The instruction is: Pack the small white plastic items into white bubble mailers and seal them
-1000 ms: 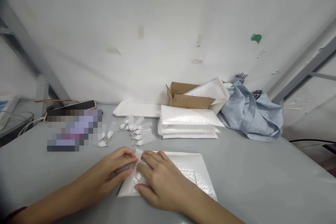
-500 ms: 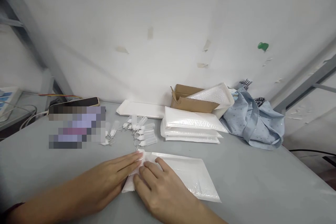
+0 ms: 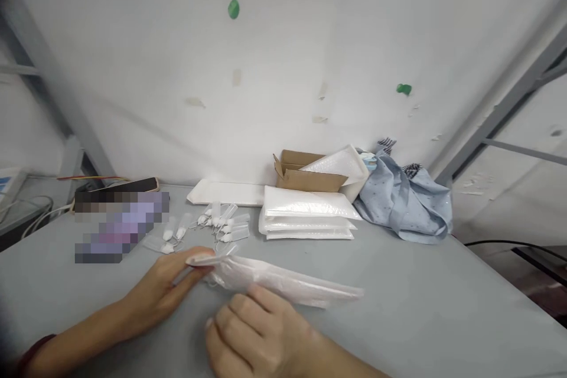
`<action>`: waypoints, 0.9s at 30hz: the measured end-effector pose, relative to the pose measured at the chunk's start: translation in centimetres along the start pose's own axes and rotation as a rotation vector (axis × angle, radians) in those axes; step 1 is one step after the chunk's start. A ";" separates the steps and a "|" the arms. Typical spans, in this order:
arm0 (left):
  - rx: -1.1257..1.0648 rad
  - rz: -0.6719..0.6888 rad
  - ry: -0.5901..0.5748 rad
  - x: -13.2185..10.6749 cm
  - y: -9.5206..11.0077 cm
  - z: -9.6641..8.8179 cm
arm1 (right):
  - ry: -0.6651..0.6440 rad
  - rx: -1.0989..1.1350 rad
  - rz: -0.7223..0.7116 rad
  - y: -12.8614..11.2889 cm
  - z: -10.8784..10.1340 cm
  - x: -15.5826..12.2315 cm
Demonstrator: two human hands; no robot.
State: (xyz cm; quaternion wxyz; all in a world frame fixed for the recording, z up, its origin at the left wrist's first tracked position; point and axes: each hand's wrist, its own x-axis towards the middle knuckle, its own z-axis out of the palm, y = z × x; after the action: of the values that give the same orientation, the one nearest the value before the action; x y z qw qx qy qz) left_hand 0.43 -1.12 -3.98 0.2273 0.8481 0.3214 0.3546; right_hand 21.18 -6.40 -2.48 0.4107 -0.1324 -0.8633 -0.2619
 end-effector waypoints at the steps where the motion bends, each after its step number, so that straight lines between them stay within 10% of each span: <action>1: -0.011 -0.044 0.066 0.4 0.6 -0.6 | -0.051 0.034 -0.032 -0.1 0.4 -0.2; 5: -0.135 -0.275 0.288 3.9 3.9 -3.3 | -0.232 0.069 -0.001 0.1 2.4 -1.6; 11: -0.777 -0.550 -0.012 11.5 5.0 -2.4 | -0.415 0.012 0.081 1.0 3.7 -3.3; 16: -0.858 -0.691 -0.076 16.2 2.4 0.7 | -0.422 -0.050 0.105 1.8 3.4 -3.4; 27: -0.834 -0.808 -0.150 17.5 1.1 1.4 | -0.424 -0.029 0.113 1.9 2.8 -3.2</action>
State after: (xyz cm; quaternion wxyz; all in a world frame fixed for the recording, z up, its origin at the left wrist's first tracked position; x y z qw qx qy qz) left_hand 11.37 10.20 3.78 0.6810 0.5201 0.4357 0.2755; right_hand 22.24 -3.33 -5.85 0.2318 -0.2385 -0.9177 -0.2174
